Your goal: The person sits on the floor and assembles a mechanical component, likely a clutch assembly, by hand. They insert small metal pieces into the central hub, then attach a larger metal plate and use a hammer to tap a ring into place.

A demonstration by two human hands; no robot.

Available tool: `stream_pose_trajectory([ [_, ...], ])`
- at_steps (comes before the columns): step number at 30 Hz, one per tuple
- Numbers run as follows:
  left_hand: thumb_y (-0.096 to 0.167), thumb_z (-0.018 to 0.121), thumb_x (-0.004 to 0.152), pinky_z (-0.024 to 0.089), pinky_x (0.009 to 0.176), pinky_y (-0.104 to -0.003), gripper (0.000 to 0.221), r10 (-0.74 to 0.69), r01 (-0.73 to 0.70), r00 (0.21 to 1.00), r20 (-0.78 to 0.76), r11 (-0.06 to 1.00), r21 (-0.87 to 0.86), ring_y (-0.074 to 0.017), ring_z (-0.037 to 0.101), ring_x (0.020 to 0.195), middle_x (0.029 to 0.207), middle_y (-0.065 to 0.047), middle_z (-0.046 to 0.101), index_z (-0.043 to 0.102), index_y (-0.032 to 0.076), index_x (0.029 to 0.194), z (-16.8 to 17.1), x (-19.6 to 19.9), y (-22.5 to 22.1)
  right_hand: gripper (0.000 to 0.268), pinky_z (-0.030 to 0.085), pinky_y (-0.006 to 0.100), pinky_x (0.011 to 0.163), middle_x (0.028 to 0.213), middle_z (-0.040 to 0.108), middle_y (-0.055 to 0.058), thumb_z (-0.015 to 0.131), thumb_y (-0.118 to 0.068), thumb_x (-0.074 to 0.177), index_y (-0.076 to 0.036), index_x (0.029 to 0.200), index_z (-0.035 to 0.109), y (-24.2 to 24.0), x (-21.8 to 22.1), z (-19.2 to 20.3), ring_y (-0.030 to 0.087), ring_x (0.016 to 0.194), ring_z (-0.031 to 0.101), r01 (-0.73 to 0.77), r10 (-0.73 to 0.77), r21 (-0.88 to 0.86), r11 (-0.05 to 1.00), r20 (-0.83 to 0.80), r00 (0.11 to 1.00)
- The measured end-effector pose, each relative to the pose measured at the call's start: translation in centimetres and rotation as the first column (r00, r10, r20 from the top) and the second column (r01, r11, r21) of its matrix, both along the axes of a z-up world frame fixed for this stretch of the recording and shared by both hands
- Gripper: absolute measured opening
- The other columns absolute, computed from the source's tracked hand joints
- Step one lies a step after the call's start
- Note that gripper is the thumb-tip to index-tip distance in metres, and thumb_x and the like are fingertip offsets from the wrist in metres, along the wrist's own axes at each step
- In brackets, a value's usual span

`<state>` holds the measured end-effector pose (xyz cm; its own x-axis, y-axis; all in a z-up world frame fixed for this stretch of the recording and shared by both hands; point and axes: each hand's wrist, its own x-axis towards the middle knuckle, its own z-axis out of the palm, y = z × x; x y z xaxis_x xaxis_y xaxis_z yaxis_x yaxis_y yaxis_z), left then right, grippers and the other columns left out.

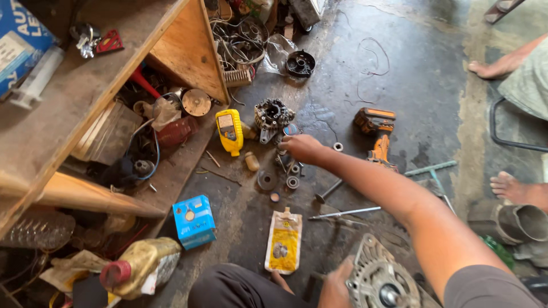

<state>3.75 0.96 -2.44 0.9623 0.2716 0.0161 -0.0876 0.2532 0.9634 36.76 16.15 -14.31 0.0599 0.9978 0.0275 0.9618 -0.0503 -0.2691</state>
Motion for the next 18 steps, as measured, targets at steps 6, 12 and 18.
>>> stream_pose_trajectory([
  [6,0.023,0.086,0.076,0.056,0.103,-0.032,0.063,-0.034,0.034,0.999,-0.003,0.999,-0.015,-0.0202,0.073,0.113,0.122,-0.010,0.075,0.064,0.002,0.131,-0.4,-2.5,-1.7,0.009,0.056,0.045,0.075,0.097,0.068,0.013,0.065,-0.016,0.090,-0.009,0.095,0.069,1.2,0.0,-4.0,0.033,0.089,0.070,-0.021,0.025,-0.033,0.999,0.123,0.992],
  [12,0.022,0.086,0.078,0.055,0.106,-0.031,0.064,0.000,-0.004,0.998,0.067,0.999,0.052,-0.0184,0.072,0.116,0.125,-0.010,0.074,0.063,0.002,0.134,-0.7,-1.1,-1.1,0.027,0.057,0.038,0.068,0.087,0.074,0.013,0.070,-0.009,0.090,-0.004,0.117,0.071,-1.8,-2.5,4.3,0.028,0.076,0.072,0.267,-0.204,0.096,0.959,-0.423,0.883],
  [18,0.024,0.087,0.073,0.056,0.101,-0.031,0.064,0.007,-0.003,0.996,-0.086,0.999,0.044,-0.0177,0.073,0.111,0.122,-0.010,0.076,0.067,0.003,0.130,0.8,-0.8,-0.5,0.047,0.063,0.034,0.082,0.111,0.073,0.014,0.071,-0.003,0.089,0.007,0.134,0.060,-18.0,-8.3,19.6,0.023,0.092,0.077,0.626,-0.239,-0.017,0.780,-0.932,0.273],
])
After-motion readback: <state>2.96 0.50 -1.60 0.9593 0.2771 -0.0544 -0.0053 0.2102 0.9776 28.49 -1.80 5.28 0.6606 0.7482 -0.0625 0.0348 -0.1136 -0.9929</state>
